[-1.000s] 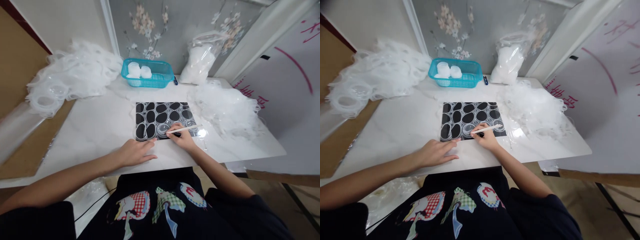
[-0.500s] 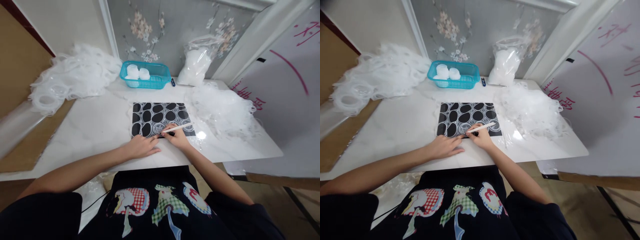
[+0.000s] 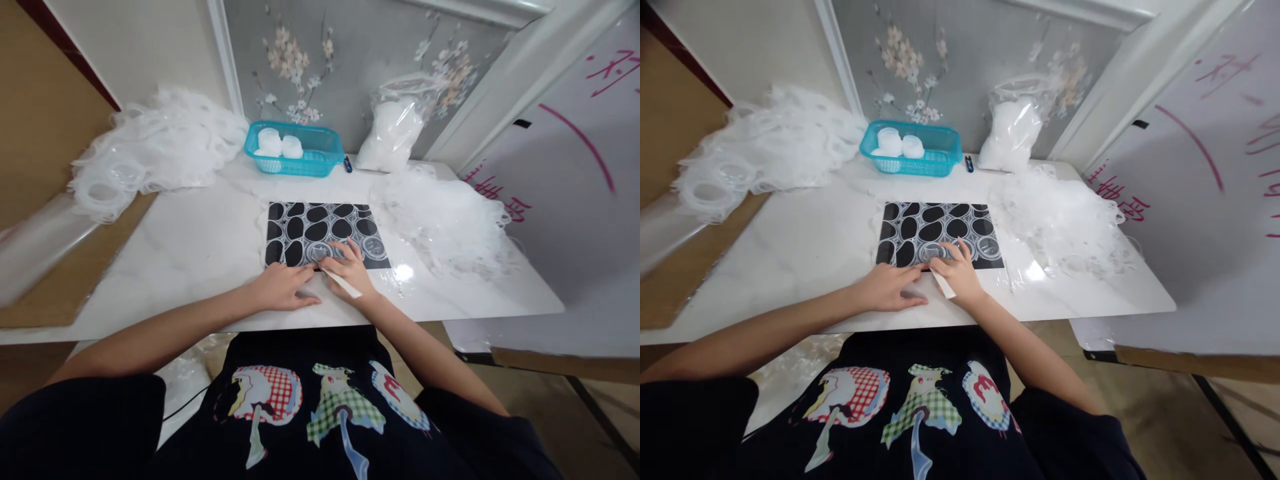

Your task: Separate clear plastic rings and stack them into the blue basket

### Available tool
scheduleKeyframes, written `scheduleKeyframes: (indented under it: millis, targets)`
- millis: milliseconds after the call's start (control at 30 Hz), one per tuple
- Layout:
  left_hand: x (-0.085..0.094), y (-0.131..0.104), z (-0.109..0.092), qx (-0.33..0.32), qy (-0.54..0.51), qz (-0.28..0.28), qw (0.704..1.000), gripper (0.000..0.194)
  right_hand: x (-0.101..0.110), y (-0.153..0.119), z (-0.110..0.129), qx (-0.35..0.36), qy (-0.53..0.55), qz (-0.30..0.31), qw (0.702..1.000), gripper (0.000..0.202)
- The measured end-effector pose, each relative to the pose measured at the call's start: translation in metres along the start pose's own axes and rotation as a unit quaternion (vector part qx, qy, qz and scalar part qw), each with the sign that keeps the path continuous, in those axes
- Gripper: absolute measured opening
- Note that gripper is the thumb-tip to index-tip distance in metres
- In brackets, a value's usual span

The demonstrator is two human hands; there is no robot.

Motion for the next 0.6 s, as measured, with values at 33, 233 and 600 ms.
scheduleKeyframes:
  millis: [33,233,600]
  targets:
    - [0.001,0.0,-0.001,-0.004,0.0,0.002,1.0,0.06,0.004,0.006,-0.004,0.003,-0.016,-0.006,1.0,0.022]
    - [0.001,-0.004,0.001,-0.014,-0.002,0.014,1.0,0.056,0.08,0.046,-0.075,-0.221,0.023,-0.296,0.929,0.015]
    - [0.01,0.041,-0.023,-0.061,0.073,0.033,0.995,0.049,0.036,-0.009,-0.075,-0.203,0.258,-0.06,0.943,0.016]
Point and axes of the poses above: each hand's wrist, its own y-axis towards the middle knuckle, its own x-axis out of the back of the hand, z = x × y, the point moved 4 cm from there along y, towards the middle knuckle, and after that the axes turned 11 degrees about -x, right-handed, at the moved point
